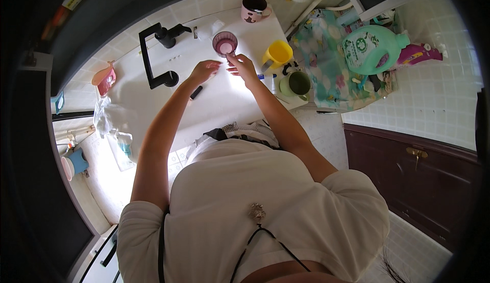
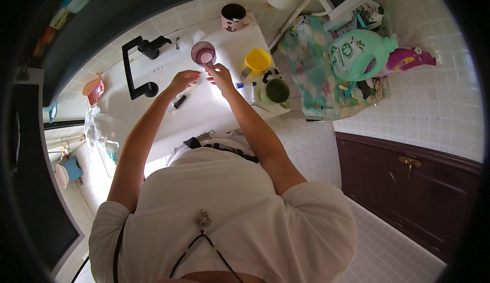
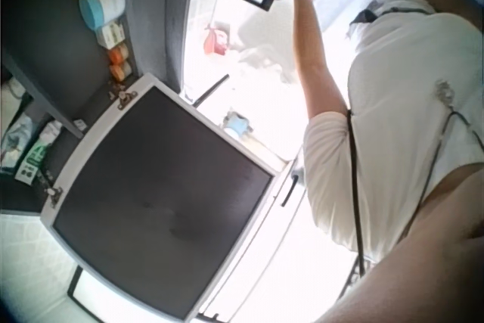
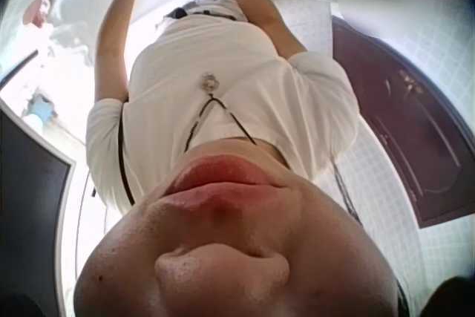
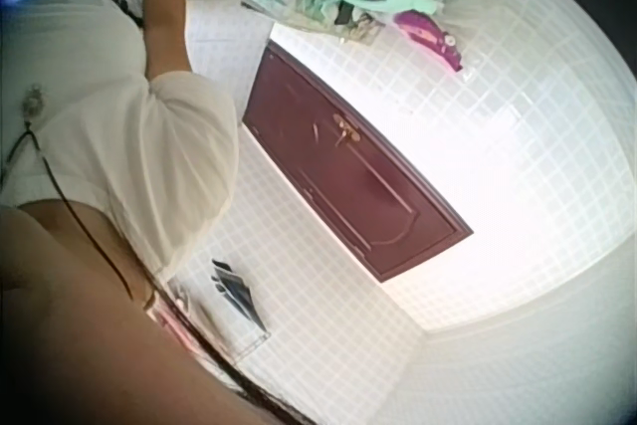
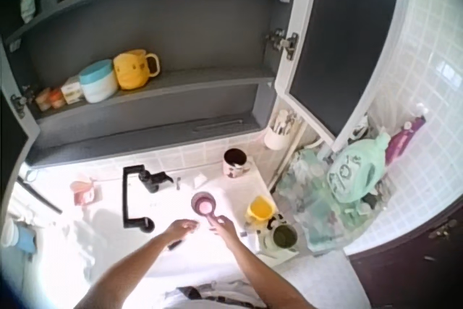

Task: The person cleans various cups and small objects by hand in a sink and places them in a cabinet above the sink.

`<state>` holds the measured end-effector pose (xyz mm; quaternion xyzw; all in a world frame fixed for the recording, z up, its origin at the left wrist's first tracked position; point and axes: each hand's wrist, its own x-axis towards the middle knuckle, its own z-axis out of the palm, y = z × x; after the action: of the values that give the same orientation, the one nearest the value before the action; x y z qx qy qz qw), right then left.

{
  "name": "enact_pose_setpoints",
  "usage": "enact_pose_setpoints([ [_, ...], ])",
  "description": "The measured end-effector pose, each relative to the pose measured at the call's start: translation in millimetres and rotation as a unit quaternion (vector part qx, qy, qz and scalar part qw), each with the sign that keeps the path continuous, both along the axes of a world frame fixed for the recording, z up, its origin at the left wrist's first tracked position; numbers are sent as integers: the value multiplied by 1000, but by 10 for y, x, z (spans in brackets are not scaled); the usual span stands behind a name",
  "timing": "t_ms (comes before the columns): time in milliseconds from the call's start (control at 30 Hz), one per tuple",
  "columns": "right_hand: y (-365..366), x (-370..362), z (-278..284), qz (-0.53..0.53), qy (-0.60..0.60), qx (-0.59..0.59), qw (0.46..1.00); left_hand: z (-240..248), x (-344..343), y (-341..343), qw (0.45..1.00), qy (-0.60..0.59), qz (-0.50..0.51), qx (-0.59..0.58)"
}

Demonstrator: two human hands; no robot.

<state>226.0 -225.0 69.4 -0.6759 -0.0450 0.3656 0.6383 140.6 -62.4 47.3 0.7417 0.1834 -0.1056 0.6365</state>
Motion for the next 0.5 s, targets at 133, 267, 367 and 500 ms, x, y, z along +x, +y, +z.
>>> enact_pose_setpoints([
  [133, -152, -230, -105, 47, 38, -9, 998, -323, -535, 31, 995, 91, 34, 11],
  [267, -94, -362, -293, 94, 26, -48, 994, -372, -898, -67, 984, 112, 76, 115],
  [367, 36, -449, -321, 207, 4, -112, 972, -371, -1097, -109, 986, 37, 97, 130],
  [500, 319, -531, -216, 263, -32, -76, 961, -313, -1349, -23, 979, -76, 113, 155],
])
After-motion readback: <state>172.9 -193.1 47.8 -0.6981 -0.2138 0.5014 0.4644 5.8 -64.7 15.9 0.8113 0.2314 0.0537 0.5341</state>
